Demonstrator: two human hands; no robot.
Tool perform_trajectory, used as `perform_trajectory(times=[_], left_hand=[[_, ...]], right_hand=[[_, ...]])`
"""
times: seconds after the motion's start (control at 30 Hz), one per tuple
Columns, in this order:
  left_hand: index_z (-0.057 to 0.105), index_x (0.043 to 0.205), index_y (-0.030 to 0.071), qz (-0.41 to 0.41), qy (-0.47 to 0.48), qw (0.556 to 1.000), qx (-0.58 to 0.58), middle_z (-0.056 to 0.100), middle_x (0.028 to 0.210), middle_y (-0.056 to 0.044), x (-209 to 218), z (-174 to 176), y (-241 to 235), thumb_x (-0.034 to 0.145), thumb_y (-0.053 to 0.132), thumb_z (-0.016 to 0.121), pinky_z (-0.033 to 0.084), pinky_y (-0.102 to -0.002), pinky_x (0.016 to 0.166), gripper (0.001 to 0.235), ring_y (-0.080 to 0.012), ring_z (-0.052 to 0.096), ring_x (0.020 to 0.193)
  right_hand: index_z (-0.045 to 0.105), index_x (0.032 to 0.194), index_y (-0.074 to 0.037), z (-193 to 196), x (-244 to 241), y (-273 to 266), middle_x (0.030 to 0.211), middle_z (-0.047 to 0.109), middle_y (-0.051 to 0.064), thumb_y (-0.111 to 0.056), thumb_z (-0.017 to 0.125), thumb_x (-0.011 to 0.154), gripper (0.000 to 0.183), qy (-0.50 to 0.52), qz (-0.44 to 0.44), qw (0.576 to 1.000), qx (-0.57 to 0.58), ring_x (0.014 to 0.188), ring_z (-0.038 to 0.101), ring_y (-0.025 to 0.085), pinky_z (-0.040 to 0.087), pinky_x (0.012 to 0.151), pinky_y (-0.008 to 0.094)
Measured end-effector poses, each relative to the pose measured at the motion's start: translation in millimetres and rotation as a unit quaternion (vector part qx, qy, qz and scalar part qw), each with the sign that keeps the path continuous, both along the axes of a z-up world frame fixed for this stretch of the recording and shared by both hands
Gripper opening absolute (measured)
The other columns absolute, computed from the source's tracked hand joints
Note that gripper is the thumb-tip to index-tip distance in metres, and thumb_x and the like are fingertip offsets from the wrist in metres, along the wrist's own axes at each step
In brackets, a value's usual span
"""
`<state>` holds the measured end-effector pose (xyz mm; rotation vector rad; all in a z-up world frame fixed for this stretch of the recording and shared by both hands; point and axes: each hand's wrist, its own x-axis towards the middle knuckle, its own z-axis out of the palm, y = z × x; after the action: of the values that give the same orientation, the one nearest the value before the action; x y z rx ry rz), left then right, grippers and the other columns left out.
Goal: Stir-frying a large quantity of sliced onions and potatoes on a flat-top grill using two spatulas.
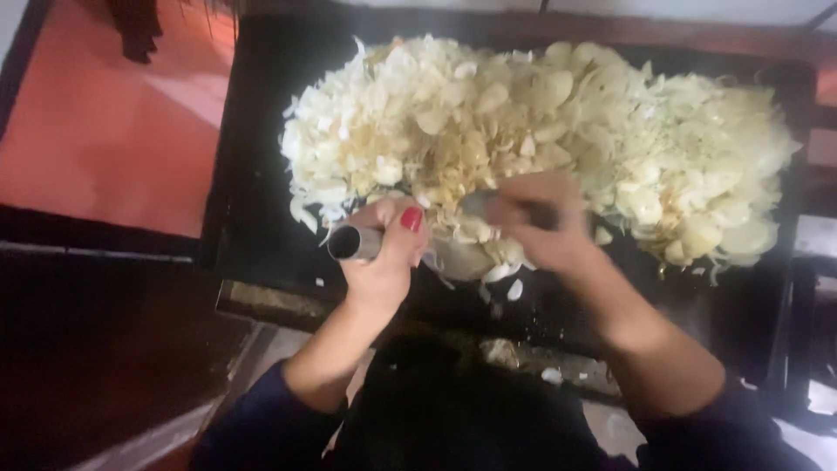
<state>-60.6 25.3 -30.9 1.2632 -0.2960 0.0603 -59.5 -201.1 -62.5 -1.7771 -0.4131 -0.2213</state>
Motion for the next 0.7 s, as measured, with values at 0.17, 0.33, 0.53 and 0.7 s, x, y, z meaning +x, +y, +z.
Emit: perform_trajectory(times=[0.17, 0.33, 0.53, 0.7], left_hand=[[0.051, 0.075, 0.006, -0.009, 0.030, 0.996, -0.081, 0.050, 0.066, -0.002, -8.1, 15.8, 21.9, 0.103, 0.013, 0.063, 0.032, -0.028, 0.050, 0.031, -0.0113, 0.042, 0.055], [0.054, 0.074, 0.004, -0.021, 0.014, 0.997, -0.068, 0.055, 0.070, -0.005, -53.0, 44.6, 24.6, 0.099, 0.008, 0.065, 0.033, -0.027, 0.049, 0.027, -0.0119, 0.044, 0.057], [0.060, 0.080, 0.001, -0.052, 0.005, 0.996, 0.072, 0.055, 0.071, -0.001, -69.7, 24.4, -2.3, 0.100, 0.004, 0.061, 0.038, -0.027, 0.056, 0.021, -0.0096, 0.048, 0.062], [0.059, 0.084, 0.000, -0.086, -0.062, 0.990, 0.095, 0.051, 0.073, 0.001, -64.8, 24.0, -20.7, 0.103, 0.004, 0.059, 0.038, -0.027, 0.062, 0.020, -0.0081, 0.045, 0.067]], right_hand=[[0.067, 0.075, 0.002, 27.7, -70.8, -21.2, 0.067, 0.065, 0.009, -0.006, 0.059, 0.099, 0.027, 0.070, -0.117, 0.990, 0.043, 0.060, 0.061, 0.015, 0.047, 0.057, 0.026], [0.069, 0.086, 0.003, 7.7, -104.4, -22.5, 0.076, 0.070, 0.009, -0.005, 0.061, 0.090, 0.013, 0.027, -0.101, 0.993, 0.055, 0.062, 0.066, 0.016, 0.052, 0.058, 0.028], [0.066, 0.081, 0.000, -14.4, -102.3, -19.3, 0.067, 0.061, 0.009, -0.006, 0.065, 0.086, 0.007, -0.002, -0.093, 0.994, -0.048, 0.055, 0.061, 0.020, 0.048, 0.057, 0.031], [0.057, 0.073, -0.002, 2.9, -73.9, -16.6, 0.062, 0.047, 0.013, -0.005, 0.067, 0.087, 0.018, -0.038, -0.038, 0.993, -0.101, 0.054, 0.050, 0.028, 0.039, 0.053, 0.037]])
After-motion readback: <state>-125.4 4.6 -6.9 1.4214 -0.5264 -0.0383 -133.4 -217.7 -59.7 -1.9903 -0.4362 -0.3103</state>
